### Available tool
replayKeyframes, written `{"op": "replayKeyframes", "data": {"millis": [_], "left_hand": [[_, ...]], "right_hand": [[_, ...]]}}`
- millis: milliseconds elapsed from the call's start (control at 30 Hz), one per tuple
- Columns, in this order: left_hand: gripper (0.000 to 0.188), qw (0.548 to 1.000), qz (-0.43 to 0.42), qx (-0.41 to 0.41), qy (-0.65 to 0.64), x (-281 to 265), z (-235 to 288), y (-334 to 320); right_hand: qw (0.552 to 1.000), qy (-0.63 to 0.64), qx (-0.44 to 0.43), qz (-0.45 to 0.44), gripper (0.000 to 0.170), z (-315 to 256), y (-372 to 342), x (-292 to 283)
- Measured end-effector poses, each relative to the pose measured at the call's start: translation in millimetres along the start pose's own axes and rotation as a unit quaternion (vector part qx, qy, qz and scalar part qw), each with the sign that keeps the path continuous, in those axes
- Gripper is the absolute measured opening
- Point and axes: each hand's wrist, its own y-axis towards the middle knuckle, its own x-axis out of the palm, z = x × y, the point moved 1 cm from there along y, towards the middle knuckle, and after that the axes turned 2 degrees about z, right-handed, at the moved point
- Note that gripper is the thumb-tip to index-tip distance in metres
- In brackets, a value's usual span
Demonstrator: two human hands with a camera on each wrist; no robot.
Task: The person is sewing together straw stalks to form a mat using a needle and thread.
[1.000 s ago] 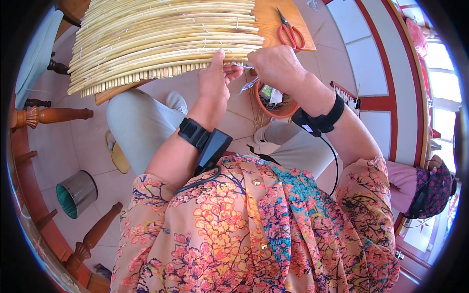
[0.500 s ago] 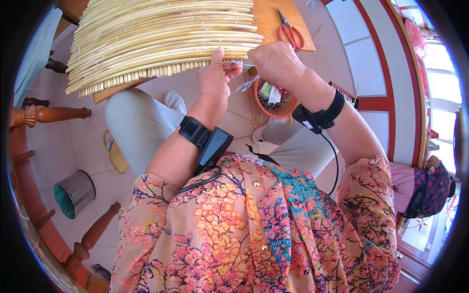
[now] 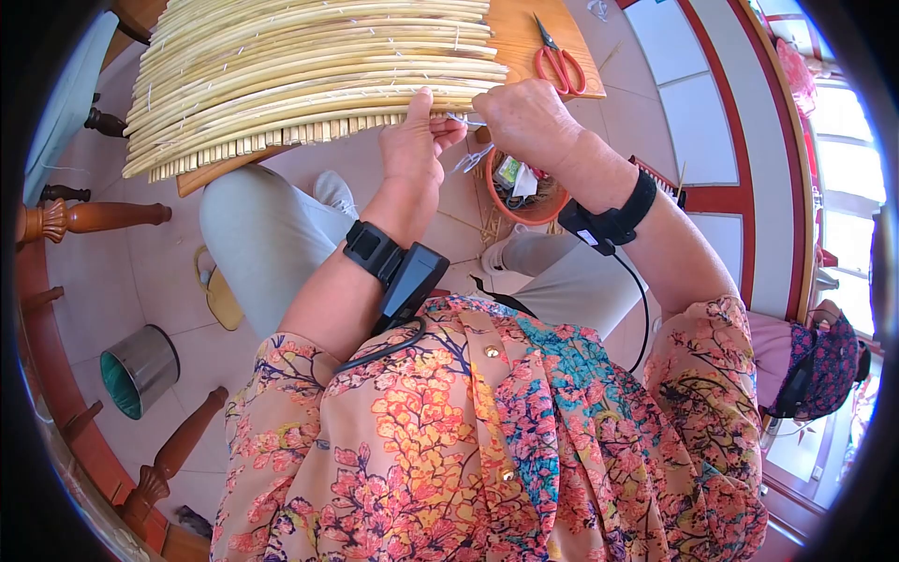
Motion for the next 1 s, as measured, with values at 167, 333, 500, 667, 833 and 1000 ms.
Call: {"op": "replayKeyframes", "data": {"millis": [167, 333, 500, 667, 833, 1000], "left_hand": [[0.031, 1.0, -0.01, 0.004, 0.011, -1.0, 0.1, 0.6], [0.031, 0.999, -0.007, -0.004, 0.034, -1.1, -0.2, 0.7], [0.03, 0.999, -0.035, 0.001, 0.013, -3.4, -0.8, 1.3], [0.031, 0.999, -0.023, -0.005, 0.023, -2.4, -0.7, 1.6], [0.033, 1.0, -0.016, -0.007, 0.019, -2.3, 0.6, 0.1], [0.033, 1.0, 0.009, -0.001, -0.012, -1.3, -0.8, 2.1]], "right_hand": [[1.0, 0.011, -0.02, 0.017, 0.005, 1.5, -0.2, 7.5], [1.0, 0.017, -0.004, 0.01, 0.006, -5.7, -0.8, 7.8], [0.999, 0.026, 0.024, 0.023, 0.011, -8.4, -5.5, 0.9], [0.999, 0.022, -0.018, 0.024, 0.011, -5.6, -4.8, -0.7], [1.0, -0.003, -0.015, -0.027, 0.015, -12.7, 5.5, -9.2], [0.999, -0.016, -0.02, -0.048, 0.016, -11.7, 10.2, -10.4]]}}
